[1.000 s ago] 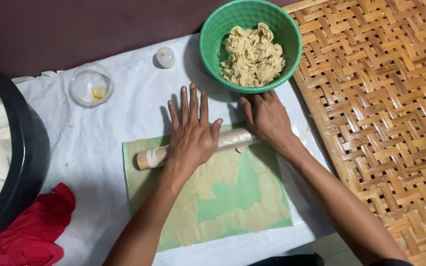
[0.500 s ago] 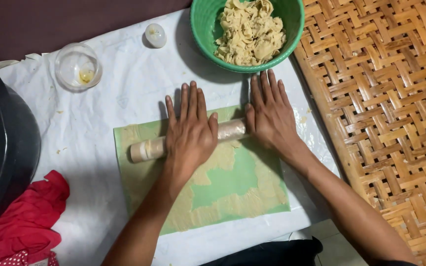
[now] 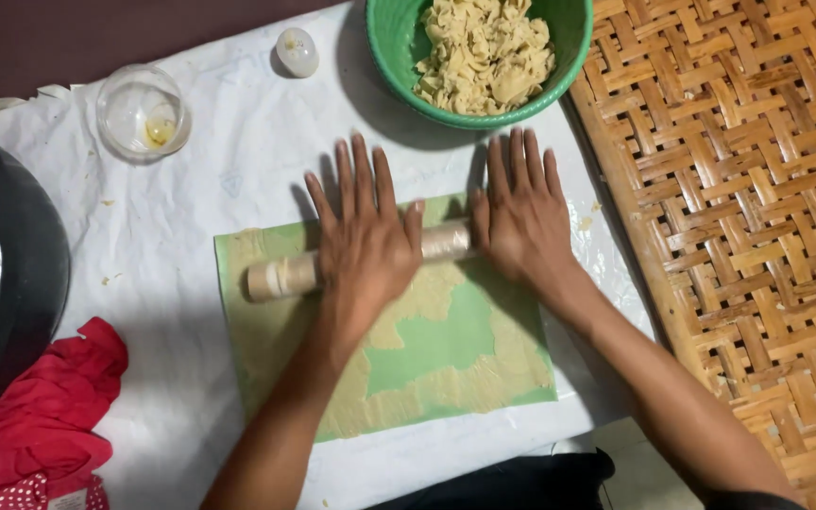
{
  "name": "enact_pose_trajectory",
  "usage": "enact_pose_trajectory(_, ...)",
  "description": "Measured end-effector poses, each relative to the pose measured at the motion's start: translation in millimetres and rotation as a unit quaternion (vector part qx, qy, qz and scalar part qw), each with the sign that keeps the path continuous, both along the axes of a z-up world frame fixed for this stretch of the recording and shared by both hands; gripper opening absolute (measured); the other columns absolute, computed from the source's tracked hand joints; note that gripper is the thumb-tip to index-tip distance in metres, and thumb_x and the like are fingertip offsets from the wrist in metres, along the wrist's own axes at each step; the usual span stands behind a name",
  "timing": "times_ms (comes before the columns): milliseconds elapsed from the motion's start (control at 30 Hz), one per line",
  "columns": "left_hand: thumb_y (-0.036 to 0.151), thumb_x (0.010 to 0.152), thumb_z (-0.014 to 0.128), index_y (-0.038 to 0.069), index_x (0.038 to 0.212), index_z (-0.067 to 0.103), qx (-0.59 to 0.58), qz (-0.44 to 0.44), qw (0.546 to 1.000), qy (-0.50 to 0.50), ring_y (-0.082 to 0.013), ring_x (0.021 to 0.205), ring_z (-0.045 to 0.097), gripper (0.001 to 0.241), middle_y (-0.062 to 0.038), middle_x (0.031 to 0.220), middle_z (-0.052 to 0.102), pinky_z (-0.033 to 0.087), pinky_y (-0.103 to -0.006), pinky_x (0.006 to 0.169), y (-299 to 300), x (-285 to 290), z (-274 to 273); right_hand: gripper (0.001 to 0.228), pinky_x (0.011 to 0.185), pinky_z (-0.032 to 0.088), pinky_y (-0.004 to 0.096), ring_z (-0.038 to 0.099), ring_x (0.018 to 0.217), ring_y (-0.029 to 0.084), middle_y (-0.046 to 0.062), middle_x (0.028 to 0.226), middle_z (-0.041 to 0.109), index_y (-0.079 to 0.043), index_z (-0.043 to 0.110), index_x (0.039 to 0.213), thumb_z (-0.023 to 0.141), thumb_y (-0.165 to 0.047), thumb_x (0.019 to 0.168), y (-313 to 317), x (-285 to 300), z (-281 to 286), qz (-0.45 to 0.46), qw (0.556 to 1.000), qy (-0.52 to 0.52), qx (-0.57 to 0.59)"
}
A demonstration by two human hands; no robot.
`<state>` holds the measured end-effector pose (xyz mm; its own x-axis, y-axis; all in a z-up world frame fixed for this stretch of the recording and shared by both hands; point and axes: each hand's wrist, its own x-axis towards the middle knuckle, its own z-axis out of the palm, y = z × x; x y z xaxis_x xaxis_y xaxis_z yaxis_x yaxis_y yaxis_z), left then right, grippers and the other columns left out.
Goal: Flattening small pieces of dough on a mat using a rolling pin.
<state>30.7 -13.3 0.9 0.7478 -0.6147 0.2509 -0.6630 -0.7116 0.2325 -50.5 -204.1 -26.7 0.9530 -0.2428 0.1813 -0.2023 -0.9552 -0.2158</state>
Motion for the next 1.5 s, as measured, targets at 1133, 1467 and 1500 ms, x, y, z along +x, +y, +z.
enact_pose_trajectory(1133, 0.058, 0.103, 0.038, -0.001, 0.158, 0.032, 0.018, 0.063, 0.994, 0.089, -0.0480, 0.157, 0.004, 0.082, -0.030, 0.168, 0.012, 0.003, -0.0720, 0.120, -6.6, 5.6, 13.3, 0.035, 0.074, 0.062, 0.046, 0.077, 0.086, 0.029, 0.007, 0.092, 0.078, -0.022, 0.078, 0.119, 0.081, -0.037, 0.087, -68.0, 127.0, 38.8, 0.032, 0.993, -0.044, 0.109)
enact_pose_trajectory(1467, 0.058, 0.101, 0.038, 0.000, 0.159, 0.028, 0.039, 0.059, 0.990, 0.124, -0.0492, 0.156, 0.001, 0.083, -0.030, 0.169, 0.007, 0.003, -0.0722, 0.119, -4.2, 1.7, 24.8, 0.020, 0.054, 0.056, 0.057, 0.071, 0.069, 0.054, 0.030, 0.065, 0.066, 0.002, 0.077, 0.080, 0.060, -0.009, 0.082, -72.5, 174.8, 21.9, 0.082, 0.997, -0.001, -0.001)
enact_pose_trajectory(1500, 0.059, 0.101, 0.037, 0.000, 0.160, 0.027, 0.039, 0.060, 0.989, 0.130, -0.0491, 0.156, 0.000, 0.084, -0.030, 0.169, 0.006, 0.002, -0.0722, 0.119, -4.5, 2.5, 25.0, 0.023, 0.054, 0.056, 0.057, 0.071, 0.067, 0.053, 0.030, 0.063, 0.066, 0.003, 0.077, 0.078, 0.058, -0.010, 0.082, -76.9, 175.4, 18.9, 0.095, 0.995, -0.001, -0.006)
